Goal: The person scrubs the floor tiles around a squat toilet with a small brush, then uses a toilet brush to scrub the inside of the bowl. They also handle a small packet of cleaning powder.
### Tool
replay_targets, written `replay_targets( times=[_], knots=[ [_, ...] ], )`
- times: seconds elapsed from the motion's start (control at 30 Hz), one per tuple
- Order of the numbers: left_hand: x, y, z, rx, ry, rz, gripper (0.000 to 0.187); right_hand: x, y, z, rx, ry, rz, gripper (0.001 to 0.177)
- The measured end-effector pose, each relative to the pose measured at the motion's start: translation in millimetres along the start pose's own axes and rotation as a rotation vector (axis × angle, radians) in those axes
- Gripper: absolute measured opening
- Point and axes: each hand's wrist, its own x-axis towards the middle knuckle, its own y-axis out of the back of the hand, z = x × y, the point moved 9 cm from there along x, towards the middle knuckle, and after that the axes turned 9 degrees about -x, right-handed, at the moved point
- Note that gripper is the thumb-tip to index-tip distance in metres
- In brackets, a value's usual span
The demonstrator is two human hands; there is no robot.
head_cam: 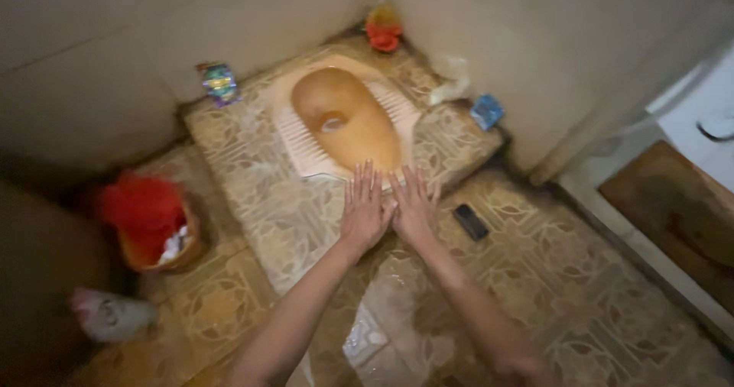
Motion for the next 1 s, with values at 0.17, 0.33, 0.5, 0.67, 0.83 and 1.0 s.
replay_targets(
  times=[0.17, 0.33, 0.5, 0.67, 0.83, 1.0],
  knots=[
    [-20, 52, -38, 0.022, 0.097, 0.019, 0.084, 16, -4, -63, -0.009, 0.082, -0.007, 0.072],
    [-34, 94, -73, 0.079, 0.144, 0.036, 0.086, 39, -13, -117, -0.051, 0.159, 0.017, 0.070],
    [-41, 120, -119, 0.142, 0.157, 0.038, 0.087, 60, -35, -164, -0.053, 0.180, -0.016, 0.068],
    [-45, 154, -171, 0.128, 0.111, 0.126, 0.090, 95, -57, -213, -0.077, 0.186, -0.097, 0.070],
    [-45, 180, -224, 0.137, 0.145, 0.186, 0.088, 121, -77, -258, -0.126, 0.212, -0.088, 0.067],
    [-36, 193, -262, 0.183, 0.188, 0.199, 0.087, 148, -100, -275, -0.114, 0.225, -0.080, 0.068]
  ],
)
